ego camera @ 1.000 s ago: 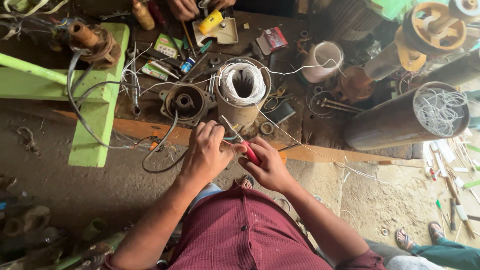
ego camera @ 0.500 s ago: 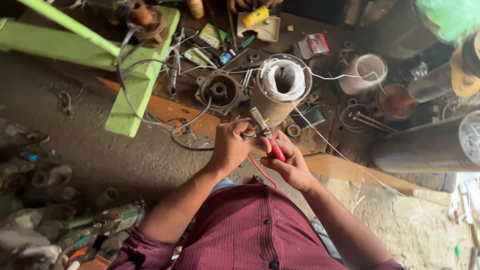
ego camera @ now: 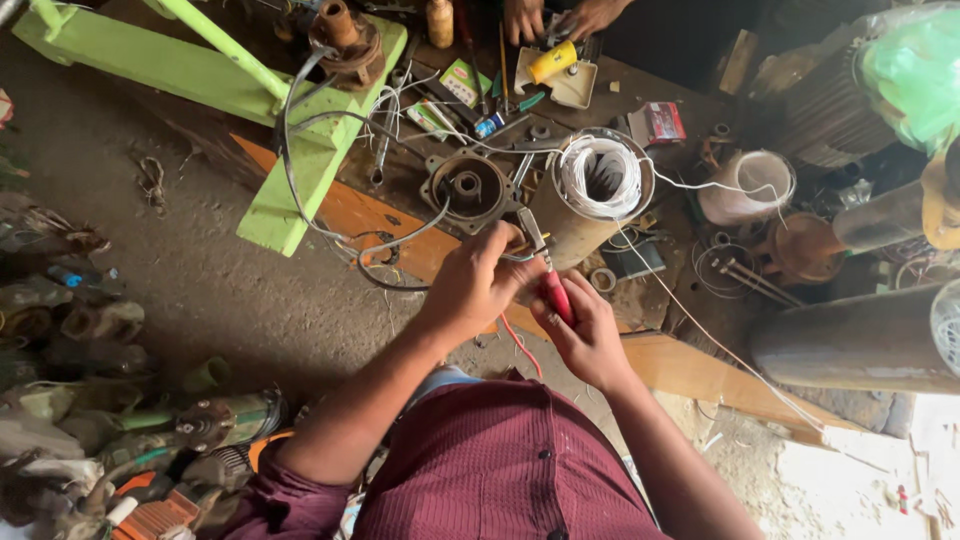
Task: The person strips insulation from multiple colored wires using pliers and twists the exposed ends together. They then connect the wires to a small white electrical box on the workbench.
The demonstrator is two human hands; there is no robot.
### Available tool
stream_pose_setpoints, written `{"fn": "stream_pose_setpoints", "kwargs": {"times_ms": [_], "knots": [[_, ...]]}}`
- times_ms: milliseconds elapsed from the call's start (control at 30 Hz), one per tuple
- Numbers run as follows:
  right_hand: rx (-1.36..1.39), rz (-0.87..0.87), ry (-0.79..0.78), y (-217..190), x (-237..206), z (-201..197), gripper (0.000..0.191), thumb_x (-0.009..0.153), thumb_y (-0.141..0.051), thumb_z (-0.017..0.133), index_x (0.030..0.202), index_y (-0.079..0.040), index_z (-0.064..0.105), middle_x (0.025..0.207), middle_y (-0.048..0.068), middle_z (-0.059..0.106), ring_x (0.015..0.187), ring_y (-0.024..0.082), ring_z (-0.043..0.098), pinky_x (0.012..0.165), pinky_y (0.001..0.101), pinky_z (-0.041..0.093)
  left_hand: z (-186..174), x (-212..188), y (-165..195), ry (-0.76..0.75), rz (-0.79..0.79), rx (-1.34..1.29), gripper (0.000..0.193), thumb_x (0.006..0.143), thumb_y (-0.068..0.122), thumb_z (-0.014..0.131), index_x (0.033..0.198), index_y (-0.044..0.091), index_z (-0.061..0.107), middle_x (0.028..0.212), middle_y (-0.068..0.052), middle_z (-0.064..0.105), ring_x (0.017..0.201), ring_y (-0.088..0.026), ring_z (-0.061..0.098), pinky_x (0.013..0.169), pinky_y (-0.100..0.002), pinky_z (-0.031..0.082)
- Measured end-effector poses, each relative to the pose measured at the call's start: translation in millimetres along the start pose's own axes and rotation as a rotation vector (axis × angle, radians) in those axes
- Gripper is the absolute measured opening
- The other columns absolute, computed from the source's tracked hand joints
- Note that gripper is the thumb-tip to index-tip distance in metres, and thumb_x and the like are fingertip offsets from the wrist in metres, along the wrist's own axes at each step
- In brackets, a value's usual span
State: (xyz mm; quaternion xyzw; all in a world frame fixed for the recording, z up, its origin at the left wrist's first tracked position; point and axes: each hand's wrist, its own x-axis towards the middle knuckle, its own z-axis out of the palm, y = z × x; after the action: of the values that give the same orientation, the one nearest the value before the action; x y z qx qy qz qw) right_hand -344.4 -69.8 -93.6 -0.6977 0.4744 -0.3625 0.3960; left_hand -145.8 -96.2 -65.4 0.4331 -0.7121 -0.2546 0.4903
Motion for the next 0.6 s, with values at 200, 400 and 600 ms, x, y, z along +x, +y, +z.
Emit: {"fn": "stream_pose_setpoints", "kwargs": {"times_ms": [200, 400, 600], "knots": [[0.220, 0.137, -0.188, -23, -9, -18, 0.030, 0.094, -0.020, 0.068, 0.119, -0.003, 0.065, 0.104, 0.007, 0.068, 0.094, 0.014, 0.062, 0.084, 0.0292, 0.050, -18, 0, -2, -0.186, 0.264, 0.436, 0.013, 0.101, 0.014, 0.068, 0.095, 0.005, 0.060, 0.083, -0.007, 0.066, 0.082, -0.026, 0.061, 0.076, -0.039, 0.051], [-0.162, 0.129, -0.184, -25, -15, -21, 0.022, 0.092, -0.020, 0.072, 0.100, -0.001, 0.065, 0.088, 0.012, 0.060, 0.078, 0.023, 0.060, 0.072, 0.0357, 0.050, -20, -2, -11, -0.205, 0.463, 0.504, 0.011, 0.102, 0.015, 0.067, 0.097, 0.006, 0.062, 0.089, -0.005, 0.067, 0.087, -0.023, 0.062, 0.083, -0.039, 0.049], [-0.223, 0.016, 0.144, -21, -7, 13, 0.018, 0.089, -0.013, 0.073, 0.099, -0.001, 0.064, 0.086, 0.010, 0.059, 0.071, 0.023, 0.058, 0.068, 0.0336, 0.049, 2, 0, -2, -0.105, 0.149, 0.455, 0.039, 0.091, 0.030, 0.074, 0.104, -0.005, 0.063, 0.093, -0.017, 0.065, 0.085, -0.031, 0.061, 0.078, -0.044, 0.047]]}}
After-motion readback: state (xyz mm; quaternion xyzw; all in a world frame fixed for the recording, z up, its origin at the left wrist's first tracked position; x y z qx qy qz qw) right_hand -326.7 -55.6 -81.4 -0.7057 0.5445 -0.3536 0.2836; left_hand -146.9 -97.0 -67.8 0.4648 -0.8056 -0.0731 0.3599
